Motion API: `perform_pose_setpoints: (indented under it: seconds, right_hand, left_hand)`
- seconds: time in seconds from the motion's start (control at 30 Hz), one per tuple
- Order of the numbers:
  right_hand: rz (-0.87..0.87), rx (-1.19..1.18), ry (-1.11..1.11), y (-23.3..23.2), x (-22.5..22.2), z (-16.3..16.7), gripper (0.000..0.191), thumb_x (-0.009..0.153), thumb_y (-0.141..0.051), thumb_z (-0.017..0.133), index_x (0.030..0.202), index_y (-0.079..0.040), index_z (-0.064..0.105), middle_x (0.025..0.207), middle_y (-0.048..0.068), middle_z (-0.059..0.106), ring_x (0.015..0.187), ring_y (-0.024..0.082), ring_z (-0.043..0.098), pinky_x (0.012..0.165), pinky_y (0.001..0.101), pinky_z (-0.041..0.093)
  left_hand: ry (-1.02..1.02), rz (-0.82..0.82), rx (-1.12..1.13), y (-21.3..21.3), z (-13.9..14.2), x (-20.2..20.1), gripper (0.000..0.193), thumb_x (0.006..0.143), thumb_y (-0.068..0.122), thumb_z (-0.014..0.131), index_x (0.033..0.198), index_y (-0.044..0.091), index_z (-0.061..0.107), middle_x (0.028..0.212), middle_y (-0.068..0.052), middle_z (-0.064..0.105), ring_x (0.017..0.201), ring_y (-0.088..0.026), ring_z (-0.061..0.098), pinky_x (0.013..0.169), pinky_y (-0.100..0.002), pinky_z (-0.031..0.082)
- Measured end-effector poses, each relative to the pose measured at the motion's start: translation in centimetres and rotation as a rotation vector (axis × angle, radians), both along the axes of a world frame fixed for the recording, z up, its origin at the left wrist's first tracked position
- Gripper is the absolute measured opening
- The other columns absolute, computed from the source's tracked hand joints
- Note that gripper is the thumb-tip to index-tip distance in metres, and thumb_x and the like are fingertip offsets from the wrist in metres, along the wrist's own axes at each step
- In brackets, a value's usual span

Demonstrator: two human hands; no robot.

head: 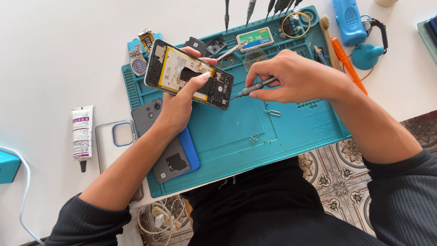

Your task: The person repairs a disassembled smartphone at a workbench, holding the phone body in one hand while using tweezers and a spudger to pry and adjust internal components near the battery. They then use a screwdriver on the phone's edge and press the frame with their fingers, working over a blue repair mat.

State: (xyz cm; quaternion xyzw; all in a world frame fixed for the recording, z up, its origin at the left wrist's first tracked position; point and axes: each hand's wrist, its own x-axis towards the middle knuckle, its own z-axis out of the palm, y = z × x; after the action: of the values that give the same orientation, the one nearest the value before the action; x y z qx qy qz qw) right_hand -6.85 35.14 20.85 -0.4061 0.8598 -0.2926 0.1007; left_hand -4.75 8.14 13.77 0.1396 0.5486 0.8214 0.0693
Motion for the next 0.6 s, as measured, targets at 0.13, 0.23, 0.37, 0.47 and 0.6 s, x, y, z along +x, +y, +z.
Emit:
perform_pose_setpoints:
  seconds: [0.13, 0.23, 0.37, 0.47, 0.6]
  right_hand:
    - [-0.059, 0.103, 0.072, -0.5, 0.6, -0.3, 0.034, 0.096, -0.035, 0.069, 0.091, -0.002, 0.073, 0.055, 0.009, 0.060, 0.049, 0.022, 0.061, 0.053, 0.0376, 0.048]
    - [-0.112, 0.255, 0.100, -0.9, 0.9, -0.4, 0.041, 0.099, -0.040, 0.067, 0.084, -0.002, 0.074, 0.054, 0.013, 0.061, 0.049, 0.028, 0.061, 0.056, 0.0421, 0.048]
    - [-0.007, 0.117, 0.143, -0.8, 1.1, -0.3, 0.033, 0.091, -0.035, 0.067, 0.101, -0.004, 0.070, 0.055, 0.010, 0.061, 0.050, 0.026, 0.063, 0.053, 0.0414, 0.047]
    - [-0.043, 0.196, 0.106, -0.3, 1.3, -0.2, 0.041, 0.090, -0.040, 0.069, 0.110, -0.005, 0.065, 0.050, 0.010, 0.056, 0.048, 0.028, 0.060, 0.053, 0.0434, 0.045]
    - [-0.046, 0.111, 0.090, 0.2, 1.5, -0.2, 0.038, 0.098, -0.037, 0.065, 0.116, -0.004, 0.061, 0.053, 0.004, 0.054, 0.051, 0.024, 0.059, 0.056, 0.0412, 0.046]
  left_hand:
    - [-0.003, 0.033, -0.038, 0.2, -0.5, -0.1, 0.039, 0.101, 0.002, 0.061, 0.135, 0.010, 0.043, 0.133, -0.014, 0.064, 0.122, -0.018, 0.065, 0.105, -0.033, 0.059]
    - [-0.011, 0.061, -0.080, 0.3, -0.8, -0.1, 0.037, 0.102, 0.003, 0.060, 0.134, 0.010, 0.043, 0.131, -0.012, 0.064, 0.120, -0.016, 0.065, 0.102, -0.032, 0.059]
    - [0.038, 0.068, -0.067, 0.6, -1.1, 0.0, 0.036, 0.104, 0.001, 0.060, 0.135, 0.008, 0.043, 0.132, -0.011, 0.064, 0.121, -0.015, 0.062, 0.106, -0.030, 0.055]
    - [0.032, 0.093, -0.153, 1.0, -0.9, 0.2, 0.036, 0.102, 0.001, 0.059, 0.134, 0.008, 0.042, 0.131, -0.011, 0.065, 0.119, -0.014, 0.063, 0.103, -0.029, 0.055]
    - [-0.006, 0.091, -0.175, 1.3, -0.4, 0.7, 0.036, 0.102, 0.003, 0.058, 0.133, 0.009, 0.042, 0.131, -0.010, 0.064, 0.118, -0.014, 0.064, 0.102, -0.029, 0.056]
